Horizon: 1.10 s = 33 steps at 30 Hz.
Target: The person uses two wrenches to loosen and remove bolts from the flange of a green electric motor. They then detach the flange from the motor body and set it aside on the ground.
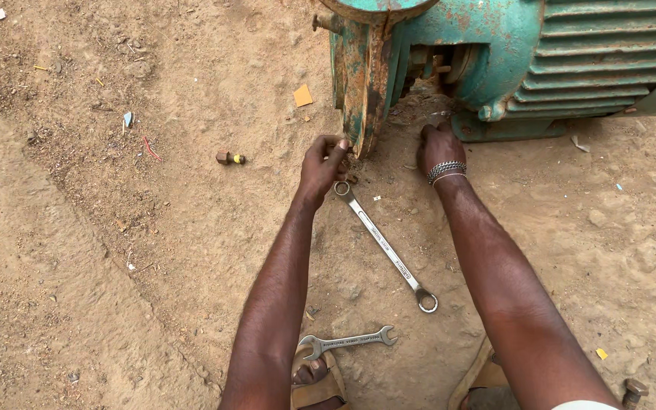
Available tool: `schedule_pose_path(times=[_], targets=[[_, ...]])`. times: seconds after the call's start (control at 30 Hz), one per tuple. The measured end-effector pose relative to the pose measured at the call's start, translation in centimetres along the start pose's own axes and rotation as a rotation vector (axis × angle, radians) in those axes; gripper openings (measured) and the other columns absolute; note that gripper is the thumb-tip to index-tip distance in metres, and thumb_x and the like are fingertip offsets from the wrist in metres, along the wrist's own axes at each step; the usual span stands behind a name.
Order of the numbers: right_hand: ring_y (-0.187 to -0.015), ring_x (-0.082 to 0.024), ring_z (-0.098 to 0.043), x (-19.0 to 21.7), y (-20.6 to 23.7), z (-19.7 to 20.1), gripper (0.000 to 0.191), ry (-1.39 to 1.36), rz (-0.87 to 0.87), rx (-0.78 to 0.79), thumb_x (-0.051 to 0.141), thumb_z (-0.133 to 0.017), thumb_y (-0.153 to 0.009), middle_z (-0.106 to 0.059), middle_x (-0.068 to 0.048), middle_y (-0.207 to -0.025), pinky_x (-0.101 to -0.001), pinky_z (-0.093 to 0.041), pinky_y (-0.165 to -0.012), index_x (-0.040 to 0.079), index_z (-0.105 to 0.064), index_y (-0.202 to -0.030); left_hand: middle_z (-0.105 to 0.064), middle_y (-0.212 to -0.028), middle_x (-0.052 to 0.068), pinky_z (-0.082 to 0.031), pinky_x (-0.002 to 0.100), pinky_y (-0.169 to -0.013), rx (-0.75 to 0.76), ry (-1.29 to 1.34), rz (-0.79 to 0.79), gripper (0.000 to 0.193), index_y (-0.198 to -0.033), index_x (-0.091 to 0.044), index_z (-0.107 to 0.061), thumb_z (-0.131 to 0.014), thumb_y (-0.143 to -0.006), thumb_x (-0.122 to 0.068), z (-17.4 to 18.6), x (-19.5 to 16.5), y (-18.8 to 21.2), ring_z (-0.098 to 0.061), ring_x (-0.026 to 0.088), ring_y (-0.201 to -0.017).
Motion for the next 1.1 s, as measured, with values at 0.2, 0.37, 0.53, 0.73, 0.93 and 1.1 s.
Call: schedule_pose_path(times=[0.2, 0.37, 0.53, 0.73, 0.93, 1.1], targets=[[-0.086, -0.029, -0.077, 4.7, -1.2, -2.3, 0.012, -0.469, 0.062, 0.138, 0.012, -0.075, -0.088, -0.078, -0.013, -0.097, -0.0405, -0.062, -0.084, 0.009, -0.076, -0.100, -0.062, -0.072, 0.002, -0.052, 0.031, -0.052, -0.037, -0.286, -0.222, 0.035, -0.092, -0.009, -0.064, -0.052, -0.105, -0.040, 0.0, 0.7, -0.9, -0.056, 0.012, -0.058], [-0.097, -0.035, -0.071, 8.3, -0.5, -4.5, 0.061, -0.432, -0.088, 0.144, 0.019, -0.093, -0.058, -0.072, -0.021, -0.109, -0.0415, -0.058, -0.079, 0.000, -0.068, -0.110, -0.044, -0.061, -0.002, -0.042, 0.042, -0.055, -0.187, -0.528, 0.073, 0.059, -0.072, -0.012, -0.052, -0.039, -0.116, -0.049, 0.2, 1.3, -1.8, -0.038, 0.016, -0.055], [-0.096, -0.029, -0.073, 9.4, -0.3, -4.5, 0.044, -0.313, -0.042, 0.326, 0.026, -0.089, -0.072, -0.075, -0.015, -0.106, -0.0403, -0.060, -0.086, 0.009, -0.074, -0.110, -0.060, -0.069, -0.002, -0.049, 0.034, -0.062, 0.001, -0.162, 0.020, 0.036, -0.089, -0.013, -0.062, -0.048, -0.106, -0.043, 0.1, 0.2, -1.0, -0.054, 0.011, -0.061], [-0.083, -0.020, -0.076, 11.1, 3.0, -7.0, 0.020, -0.211, -0.087, 0.637, 0.027, -0.075, -0.090, -0.079, -0.008, -0.095, -0.0362, -0.061, -0.086, 0.016, -0.077, -0.107, -0.065, -0.072, 0.001, -0.056, 0.036, -0.060, -0.080, -0.344, -0.210, 0.035, -0.095, -0.007, -0.069, -0.053, -0.101, -0.038, 0.5, -1.3, 0.1, -0.061, 0.013, -0.061], [-0.085, -0.022, -0.073, 12.5, 3.6, -5.7, 0.019, -0.217, -0.017, 0.553, 0.012, -0.074, -0.086, -0.078, -0.012, -0.100, -0.0410, -0.060, -0.082, 0.011, -0.077, -0.105, -0.062, -0.075, 0.007, -0.053, 0.039, -0.064, -0.088, -0.392, 0.239, 0.065, -0.090, -0.001, -0.069, -0.041, -0.112, -0.056, 0.5, 0.1, -0.3, -0.057, 0.016, -0.064], [-0.087, -0.023, -0.073, 13.0, 4.6, -5.2, 0.022, -0.234, -0.083, 0.523, 0.011, -0.077, -0.080, -0.078, -0.010, -0.100, -0.0395, -0.059, -0.083, 0.013, -0.078, -0.102, -0.071, -0.091, 0.008, -0.063, 0.034, -0.063, 0.009, 0.005, -0.008, 0.040, -0.110, -0.005, -0.063, -0.058, -0.095, -0.042, 0.1, -0.8, 0.0, -0.071, 0.016, -0.070]])
Point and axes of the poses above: each hand's wrist, its own y-axis away from the middle knuckle, its own z-axis out of the back of the hand, x = y × z, the point moved 7 cm from there along -y, towards the middle knuckle
